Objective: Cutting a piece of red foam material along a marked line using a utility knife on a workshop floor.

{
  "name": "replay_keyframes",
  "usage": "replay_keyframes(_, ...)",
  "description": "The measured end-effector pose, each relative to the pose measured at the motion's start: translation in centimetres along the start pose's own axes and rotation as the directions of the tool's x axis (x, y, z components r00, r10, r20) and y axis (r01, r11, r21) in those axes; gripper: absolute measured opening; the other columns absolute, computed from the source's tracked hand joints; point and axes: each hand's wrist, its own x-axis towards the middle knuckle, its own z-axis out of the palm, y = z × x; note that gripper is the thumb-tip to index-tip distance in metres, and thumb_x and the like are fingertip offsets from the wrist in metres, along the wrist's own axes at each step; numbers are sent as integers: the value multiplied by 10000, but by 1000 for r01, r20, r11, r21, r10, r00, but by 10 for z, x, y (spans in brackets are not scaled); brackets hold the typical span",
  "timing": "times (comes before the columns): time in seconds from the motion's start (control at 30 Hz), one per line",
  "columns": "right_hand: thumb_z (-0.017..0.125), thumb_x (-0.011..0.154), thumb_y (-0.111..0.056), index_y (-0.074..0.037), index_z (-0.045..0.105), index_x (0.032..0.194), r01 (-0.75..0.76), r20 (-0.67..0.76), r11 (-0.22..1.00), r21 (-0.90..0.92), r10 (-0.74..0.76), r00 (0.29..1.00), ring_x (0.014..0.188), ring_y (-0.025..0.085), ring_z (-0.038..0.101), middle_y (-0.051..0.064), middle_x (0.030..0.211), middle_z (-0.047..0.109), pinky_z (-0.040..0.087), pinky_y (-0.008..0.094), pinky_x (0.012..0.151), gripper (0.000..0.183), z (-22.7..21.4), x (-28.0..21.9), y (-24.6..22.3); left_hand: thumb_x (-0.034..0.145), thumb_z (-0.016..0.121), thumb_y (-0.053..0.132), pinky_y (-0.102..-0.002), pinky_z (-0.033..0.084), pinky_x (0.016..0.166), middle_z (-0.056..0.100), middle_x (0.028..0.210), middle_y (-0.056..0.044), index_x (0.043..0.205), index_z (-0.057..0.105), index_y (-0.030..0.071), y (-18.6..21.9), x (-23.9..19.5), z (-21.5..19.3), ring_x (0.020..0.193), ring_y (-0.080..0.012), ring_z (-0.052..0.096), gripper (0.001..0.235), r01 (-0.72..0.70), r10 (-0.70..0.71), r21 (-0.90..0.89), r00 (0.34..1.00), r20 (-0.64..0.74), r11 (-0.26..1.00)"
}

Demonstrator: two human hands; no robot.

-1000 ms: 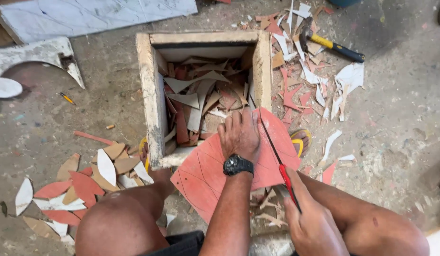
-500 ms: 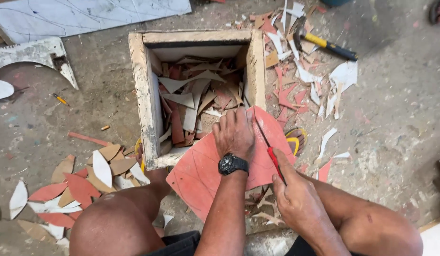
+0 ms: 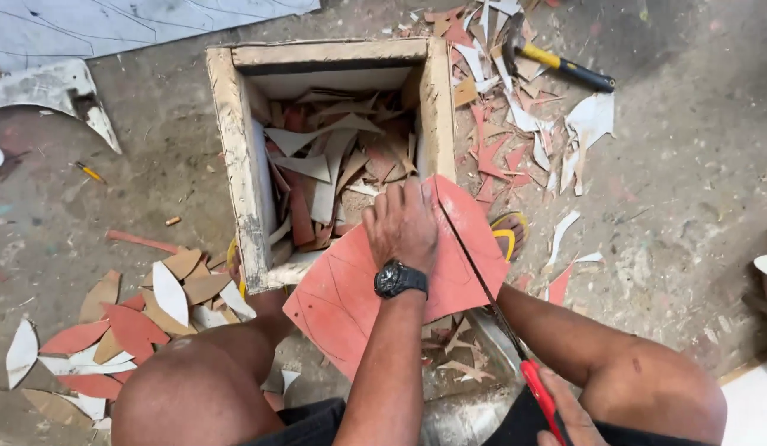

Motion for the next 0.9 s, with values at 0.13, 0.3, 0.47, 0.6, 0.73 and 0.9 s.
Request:
replay_keyframes(0.13,460,905,-500,-315,487,1529,42,-8,999,-5,-42,999,1224,-14,671,-167,1467,643,399,200,1073,652,-3,30,-16,1084,417,334,-400,383,721,590,886,-39,1107,630,161,-1,1,1,778,-238,510,276,-26,27,20,999,-40,999)
replay_keyframes(0.3,410,992,-244,-334,283,1647,-81,156,995,-55,89,984,775,437,622,260,749,662,449,417,780,673,5,99,-94,1091,422,358,-393,362,676,547,818,-27,1024,627,163,-1,-1,2,718,-230,475,291,-43,45,26,993,-107,999)
replay_keyframes(0.47,452,952,-245,-362,372,1598,-99,98,995,6,98,990,747,387,615,140,868,673,486,363,767,661,-6,74,-97,1056,479,343,-428,384,711,569,844,-49,1028,637,163,1,2,2,766,-272,510,241,-34,37,29,992,-117,999)
replay_keyframes(0.6,499,913,-366,-320,478,1547,-1,-17,1000,24,2,1000,1308,-5,606,-124,1455,675,414,217,1060,636,-6,9,-26,1069,441,328,-407,381,724,578,859,-35,1039,615,167,-1,0,0,770,-246,502,238,-6,6,-2,1000,-9,1000)
replay_keyframes(0.73,540,800,-475,-575,598,1420,-467,-86,884,-37,463,882,1233,-71,673,-277,1262,755,510,216,1035,630,-8,-1,-23,1079,396,364,-393,412,754,550,882,-8,1048,596,178,-4,-4,3,798,-210,479,275,-14,15,-27,998,61,1000)
replay_keyframes(0.9,444,978,-328,-487,387,1598,-238,153,971,-37,241,958,528,210,438,112,606,555,444,306,613,642,-16,49,-79,1084,402,381,-388,369,687,550,855,-22,1065,639,187,-7,-1,6,752,-226,481,307,-48,49,26,997,-54,999)
